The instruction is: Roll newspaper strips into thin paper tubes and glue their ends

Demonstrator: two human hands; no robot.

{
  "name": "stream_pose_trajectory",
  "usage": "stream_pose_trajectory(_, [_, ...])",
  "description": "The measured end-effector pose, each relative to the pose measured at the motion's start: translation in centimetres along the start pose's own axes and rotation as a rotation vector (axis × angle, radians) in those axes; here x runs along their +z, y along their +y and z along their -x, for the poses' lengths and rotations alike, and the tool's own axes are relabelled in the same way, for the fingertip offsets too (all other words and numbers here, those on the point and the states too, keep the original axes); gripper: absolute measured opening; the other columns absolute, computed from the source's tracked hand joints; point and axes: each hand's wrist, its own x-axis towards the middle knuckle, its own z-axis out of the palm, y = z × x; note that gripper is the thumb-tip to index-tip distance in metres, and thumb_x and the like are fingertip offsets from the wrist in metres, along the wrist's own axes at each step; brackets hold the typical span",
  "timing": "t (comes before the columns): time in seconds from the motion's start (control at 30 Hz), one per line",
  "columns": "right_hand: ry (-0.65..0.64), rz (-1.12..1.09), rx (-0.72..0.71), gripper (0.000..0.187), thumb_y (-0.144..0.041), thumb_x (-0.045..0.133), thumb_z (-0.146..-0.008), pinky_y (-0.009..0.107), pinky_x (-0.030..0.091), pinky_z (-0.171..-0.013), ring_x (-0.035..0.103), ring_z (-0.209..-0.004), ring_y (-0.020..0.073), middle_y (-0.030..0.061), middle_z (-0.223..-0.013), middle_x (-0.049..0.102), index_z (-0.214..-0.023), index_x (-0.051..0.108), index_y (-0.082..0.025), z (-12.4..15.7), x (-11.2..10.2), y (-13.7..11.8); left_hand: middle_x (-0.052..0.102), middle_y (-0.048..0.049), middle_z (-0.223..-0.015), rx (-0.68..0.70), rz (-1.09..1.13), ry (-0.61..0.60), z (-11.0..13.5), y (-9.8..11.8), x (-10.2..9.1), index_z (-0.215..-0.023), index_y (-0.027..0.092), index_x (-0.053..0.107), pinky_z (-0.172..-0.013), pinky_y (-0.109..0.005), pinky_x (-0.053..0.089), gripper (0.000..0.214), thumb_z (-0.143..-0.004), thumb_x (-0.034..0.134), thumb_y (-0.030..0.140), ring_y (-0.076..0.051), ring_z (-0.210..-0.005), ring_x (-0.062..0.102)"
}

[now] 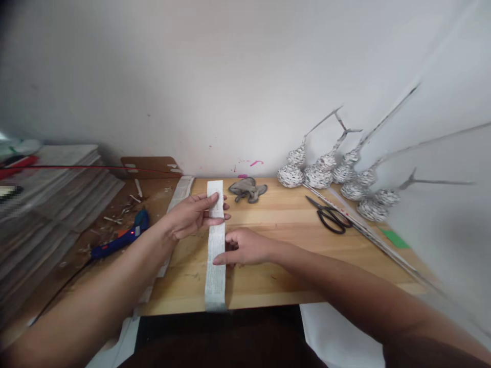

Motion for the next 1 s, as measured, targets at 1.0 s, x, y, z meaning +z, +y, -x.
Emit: stream_pose_trajectory(1.0, [0.594,-0.156,-0.119,0.033,-0.048,0.073,-0.074,0.021,0.037,-0.042,0.049,-0.046,0.0082,0.0007,-0.062,0.063,-0.076,0.065,-0.016,-5.2,-2.5,1.7,0.073,-0.0064,-0.085,-0.009,-0.107,0.218,-1.4,-3.2,-2.1,-0.092,0.014,0.074,-0.046,-0.017,0.047,0.025,-0.075,0.076,0.033,-0.011,-0.062,0.064])
